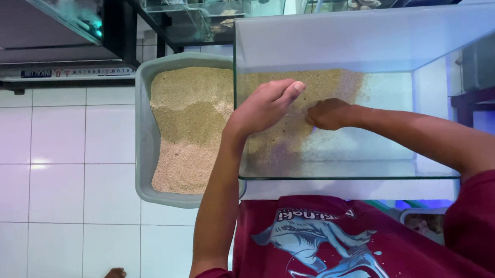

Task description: The person scoops a granular material from a large grey tub using a small plastic bottle and pours it into a glass aquarium. This process is repeated multiple times to transfer the material.

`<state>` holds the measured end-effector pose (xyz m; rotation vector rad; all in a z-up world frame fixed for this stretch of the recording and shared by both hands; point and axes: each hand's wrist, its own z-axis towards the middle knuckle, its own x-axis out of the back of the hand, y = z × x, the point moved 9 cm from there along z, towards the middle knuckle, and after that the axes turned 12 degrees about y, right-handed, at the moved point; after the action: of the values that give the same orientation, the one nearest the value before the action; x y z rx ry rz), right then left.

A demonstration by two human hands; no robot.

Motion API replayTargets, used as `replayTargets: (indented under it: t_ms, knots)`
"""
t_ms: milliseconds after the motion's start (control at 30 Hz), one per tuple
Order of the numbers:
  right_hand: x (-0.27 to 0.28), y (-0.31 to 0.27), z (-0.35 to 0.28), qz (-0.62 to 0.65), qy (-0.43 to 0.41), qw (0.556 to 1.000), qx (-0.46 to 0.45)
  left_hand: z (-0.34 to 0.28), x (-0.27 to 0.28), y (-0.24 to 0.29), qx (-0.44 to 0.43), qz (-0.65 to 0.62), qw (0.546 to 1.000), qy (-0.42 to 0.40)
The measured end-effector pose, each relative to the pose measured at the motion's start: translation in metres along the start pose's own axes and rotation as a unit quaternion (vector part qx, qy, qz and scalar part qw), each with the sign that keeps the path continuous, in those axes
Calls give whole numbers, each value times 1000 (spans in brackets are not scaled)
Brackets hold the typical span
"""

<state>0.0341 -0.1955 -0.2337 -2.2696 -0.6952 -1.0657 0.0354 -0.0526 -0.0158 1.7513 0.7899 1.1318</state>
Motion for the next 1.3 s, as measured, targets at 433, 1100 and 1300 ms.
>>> replayTargets:
  t_ms: [433, 1100, 1300]
  knots:
    - [-23, 79, 18, 27, 26, 996, -86, 1, 0, -3, -5, -8, 1000, 11]
    - [-5, 53, 17, 64, 4, 995, -71, -2, -2, -4, 2, -27, 1000, 5]
    - [-22, 45, 32, 117, 8, 991, -67, 1, -3, -9, 1, -8, 1000, 2]
